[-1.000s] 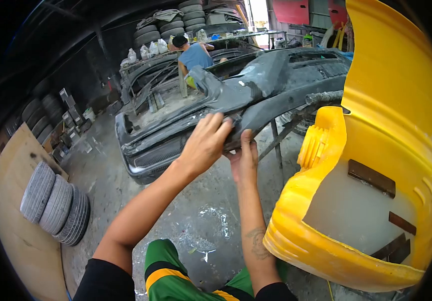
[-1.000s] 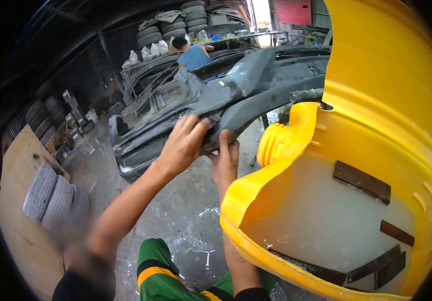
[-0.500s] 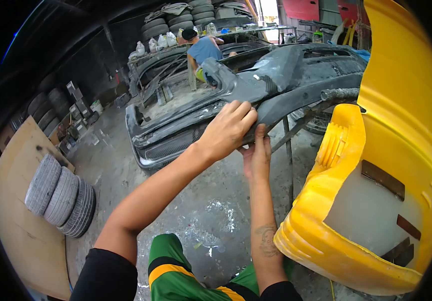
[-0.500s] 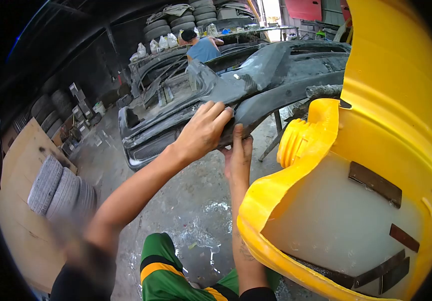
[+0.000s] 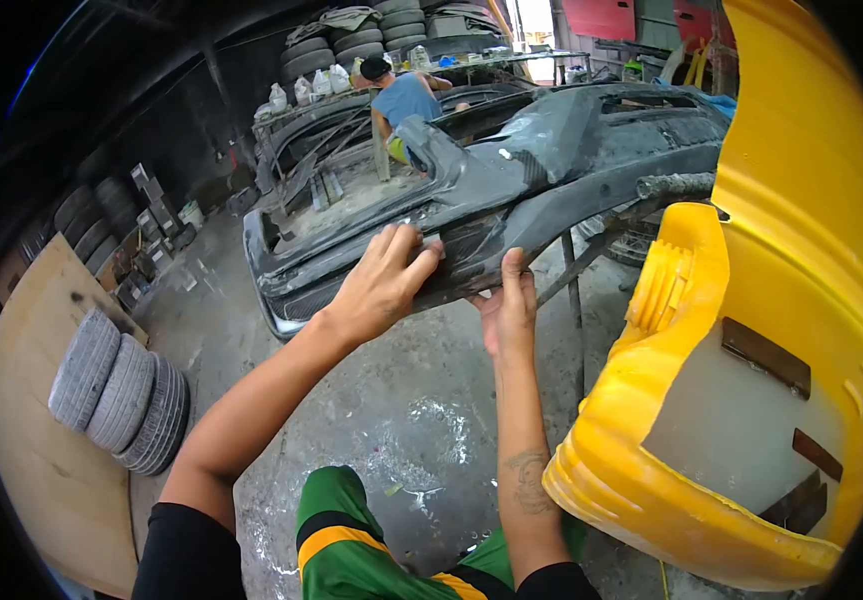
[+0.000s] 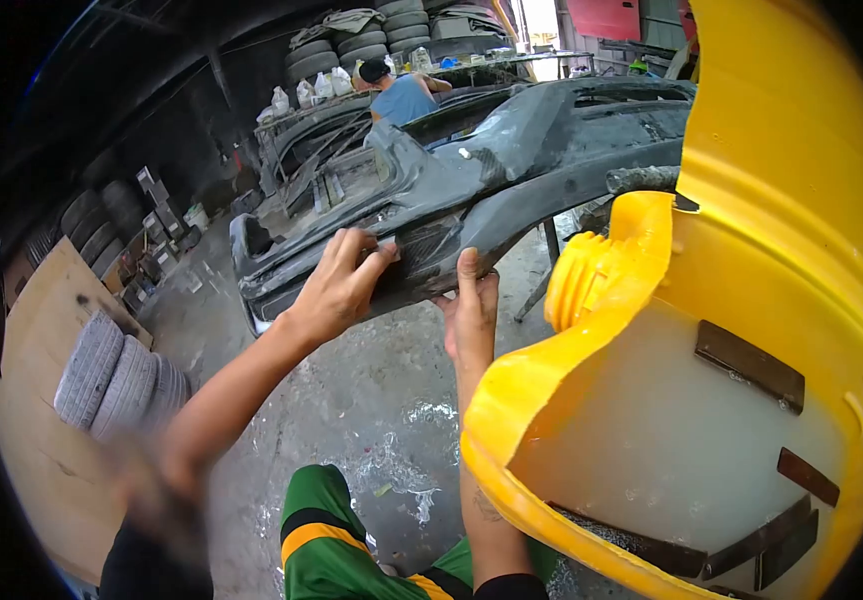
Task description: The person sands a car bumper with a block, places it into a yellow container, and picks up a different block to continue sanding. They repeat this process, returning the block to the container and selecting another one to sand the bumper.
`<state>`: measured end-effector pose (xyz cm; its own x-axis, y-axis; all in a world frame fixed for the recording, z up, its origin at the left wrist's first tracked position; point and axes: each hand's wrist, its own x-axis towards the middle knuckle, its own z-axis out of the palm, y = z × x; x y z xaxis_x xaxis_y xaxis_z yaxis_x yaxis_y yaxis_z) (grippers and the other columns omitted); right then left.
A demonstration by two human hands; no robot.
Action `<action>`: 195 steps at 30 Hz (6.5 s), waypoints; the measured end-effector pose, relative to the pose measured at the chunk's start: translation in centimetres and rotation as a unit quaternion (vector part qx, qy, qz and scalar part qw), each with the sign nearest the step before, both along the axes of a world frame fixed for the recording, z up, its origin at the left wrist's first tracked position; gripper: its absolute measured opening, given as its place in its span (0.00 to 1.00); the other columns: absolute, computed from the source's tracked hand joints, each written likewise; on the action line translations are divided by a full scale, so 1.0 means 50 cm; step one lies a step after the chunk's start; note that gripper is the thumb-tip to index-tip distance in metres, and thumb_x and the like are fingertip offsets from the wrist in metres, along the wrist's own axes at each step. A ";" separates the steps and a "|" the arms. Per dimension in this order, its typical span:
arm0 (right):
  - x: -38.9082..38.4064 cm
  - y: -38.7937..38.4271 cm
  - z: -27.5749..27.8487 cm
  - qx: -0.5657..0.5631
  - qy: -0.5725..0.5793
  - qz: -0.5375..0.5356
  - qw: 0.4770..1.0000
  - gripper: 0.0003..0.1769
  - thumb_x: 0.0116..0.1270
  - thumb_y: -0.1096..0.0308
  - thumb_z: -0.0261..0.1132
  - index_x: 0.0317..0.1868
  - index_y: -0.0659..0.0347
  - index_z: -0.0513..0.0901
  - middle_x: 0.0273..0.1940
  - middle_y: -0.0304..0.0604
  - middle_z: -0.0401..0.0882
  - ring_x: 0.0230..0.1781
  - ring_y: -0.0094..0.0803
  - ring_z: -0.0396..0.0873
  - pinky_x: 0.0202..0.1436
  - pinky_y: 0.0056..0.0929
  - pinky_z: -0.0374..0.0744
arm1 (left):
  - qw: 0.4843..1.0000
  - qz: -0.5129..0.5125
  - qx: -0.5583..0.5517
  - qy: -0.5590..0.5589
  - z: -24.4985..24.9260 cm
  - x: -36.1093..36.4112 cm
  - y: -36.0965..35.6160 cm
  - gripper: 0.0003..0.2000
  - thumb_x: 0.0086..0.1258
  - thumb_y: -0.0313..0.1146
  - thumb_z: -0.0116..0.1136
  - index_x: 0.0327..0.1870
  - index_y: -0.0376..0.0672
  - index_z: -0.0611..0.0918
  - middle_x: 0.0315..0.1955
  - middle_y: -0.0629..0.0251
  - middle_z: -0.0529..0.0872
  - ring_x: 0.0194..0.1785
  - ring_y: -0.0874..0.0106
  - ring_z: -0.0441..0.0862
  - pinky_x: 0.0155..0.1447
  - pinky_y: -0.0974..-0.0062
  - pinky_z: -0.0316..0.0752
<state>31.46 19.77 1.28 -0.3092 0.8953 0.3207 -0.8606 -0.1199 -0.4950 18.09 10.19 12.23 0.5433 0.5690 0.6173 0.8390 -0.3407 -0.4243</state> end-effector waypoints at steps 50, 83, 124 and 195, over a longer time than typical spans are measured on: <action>-0.005 -0.010 0.012 -0.011 -0.027 -0.021 0.999 0.47 0.67 0.36 0.68 0.70 0.60 0.57 0.68 0.51 0.65 0.68 0.42 0.69 0.60 0.53 0.78 | 0.996 -0.036 -0.059 0.061 0.038 -0.038 -0.028 0.16 0.59 0.25 0.57 0.50 0.35 0.77 0.42 0.58 0.76 0.47 0.60 0.75 0.55 0.65 0.73; 0.018 -0.017 0.018 -0.004 -0.025 -0.016 1.000 0.43 0.71 0.37 0.64 0.69 0.60 0.60 0.71 0.49 0.65 0.70 0.43 0.69 0.66 0.57 0.73 | 0.996 -0.037 -0.079 0.008 0.037 -0.011 -0.037 0.19 0.55 0.23 0.59 0.51 0.36 0.76 0.47 0.58 0.76 0.47 0.60 0.72 0.55 0.66 0.73; 0.010 -0.022 0.014 -0.019 -0.034 -0.014 0.999 0.49 0.67 0.35 0.67 0.71 0.61 0.56 0.70 0.53 0.63 0.71 0.45 0.66 0.64 0.57 0.75 | 0.996 -0.042 -0.074 0.024 0.054 0.070 0.030 0.19 0.62 0.25 0.58 0.55 0.35 0.78 0.48 0.55 0.77 0.47 0.58 0.73 0.56 0.66 0.72; 0.021 -0.028 0.022 -0.017 -0.056 -0.019 0.998 0.44 0.69 0.36 0.65 0.68 0.60 0.58 0.69 0.50 0.65 0.69 0.42 0.68 0.64 0.61 0.72 | 0.981 0.036 -0.188 0.036 0.037 -0.062 -0.101 0.21 0.59 0.25 0.59 0.56 0.33 0.78 0.45 0.59 0.76 0.49 0.61 0.73 0.57 0.65 0.72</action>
<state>32.53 18.38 2.40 -0.3065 0.9170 0.2553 -0.8039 -0.1057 -0.5854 14.98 5.12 14.10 0.5280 0.7873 0.3184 0.8390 -0.4257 -0.3388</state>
